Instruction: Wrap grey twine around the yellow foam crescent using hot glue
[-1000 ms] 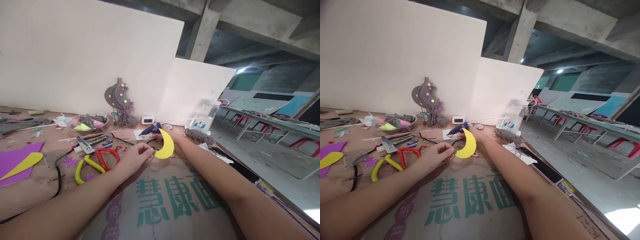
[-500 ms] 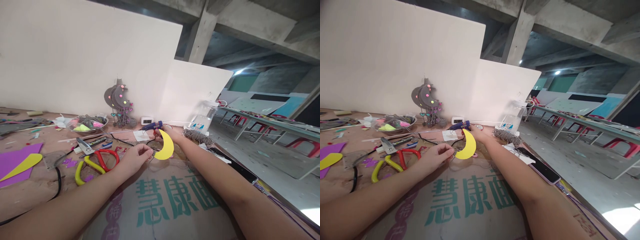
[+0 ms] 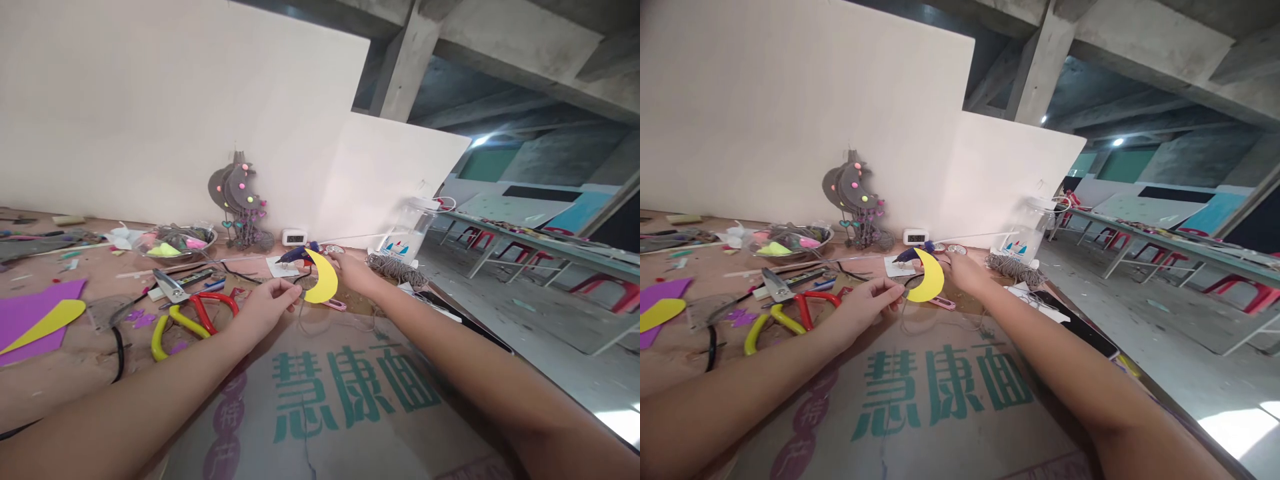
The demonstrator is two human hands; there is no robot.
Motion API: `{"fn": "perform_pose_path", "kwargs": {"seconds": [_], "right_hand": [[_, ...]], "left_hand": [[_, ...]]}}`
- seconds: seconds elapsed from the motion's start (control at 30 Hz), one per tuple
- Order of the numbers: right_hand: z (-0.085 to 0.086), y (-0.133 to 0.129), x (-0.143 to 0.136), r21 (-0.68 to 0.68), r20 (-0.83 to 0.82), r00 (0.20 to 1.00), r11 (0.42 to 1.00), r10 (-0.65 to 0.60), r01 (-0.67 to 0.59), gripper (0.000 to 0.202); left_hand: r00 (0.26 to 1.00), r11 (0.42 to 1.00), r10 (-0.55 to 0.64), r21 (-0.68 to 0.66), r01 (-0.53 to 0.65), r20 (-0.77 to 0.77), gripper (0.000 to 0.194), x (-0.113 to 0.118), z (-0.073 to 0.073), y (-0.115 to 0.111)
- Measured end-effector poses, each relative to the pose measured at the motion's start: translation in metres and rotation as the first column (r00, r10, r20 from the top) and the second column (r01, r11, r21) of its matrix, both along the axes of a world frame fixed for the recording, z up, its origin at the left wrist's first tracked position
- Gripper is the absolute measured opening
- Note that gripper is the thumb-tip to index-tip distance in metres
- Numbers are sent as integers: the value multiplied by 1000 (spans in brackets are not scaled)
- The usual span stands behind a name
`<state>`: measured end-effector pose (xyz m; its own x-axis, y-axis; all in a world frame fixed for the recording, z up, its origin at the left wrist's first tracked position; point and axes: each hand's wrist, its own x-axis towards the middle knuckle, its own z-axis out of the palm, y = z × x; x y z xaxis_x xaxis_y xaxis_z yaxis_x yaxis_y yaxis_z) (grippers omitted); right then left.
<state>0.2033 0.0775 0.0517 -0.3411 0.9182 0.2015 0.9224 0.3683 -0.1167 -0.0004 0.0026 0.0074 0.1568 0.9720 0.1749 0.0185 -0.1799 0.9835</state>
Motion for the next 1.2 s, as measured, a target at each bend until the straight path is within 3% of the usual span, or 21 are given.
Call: {"fn": "perform_pose_path", "kwargs": {"seconds": [0.17, 0.27, 0.37, 0.6, 0.93, 1.07, 1.2], "right_hand": [[4, -54, 11, 96, 12, 985, 980, 173, -173, 40], [1, -91, 2, 64, 13, 949, 947, 315, -315, 38], [-8, -114, -11, 52, 21, 928, 927, 372, -372, 32], [-22, -120, -22, 111, -37, 880, 877, 474, -468, 18], [3, -125, -15, 128, -122, 926, 931, 356, -341, 26], [17, -131, -15, 85, 63, 971, 968, 231, -236, 45], [15, -133, -15, 51, 160, 952, 961, 259, -270, 47]], "left_hand": [[998, 998, 57, -43, -56, 30, 31, 0, 6, -4], [998, 998, 64, -23, -63, 30, 32, 1, 7, -5], [999, 999, 54, -1, -54, -3, 31, 0, 6, -5], [987, 996, 65, 65, -56, -147, 34, -3, -4, 0], [959, 997, 0, 69, 20, -285, 23, 4, 10, -16], [967, 998, -6, 54, 21, -253, 23, 4, 7, -12], [976, 997, 45, 71, -30, -213, 28, 1, -2, -3]]}}
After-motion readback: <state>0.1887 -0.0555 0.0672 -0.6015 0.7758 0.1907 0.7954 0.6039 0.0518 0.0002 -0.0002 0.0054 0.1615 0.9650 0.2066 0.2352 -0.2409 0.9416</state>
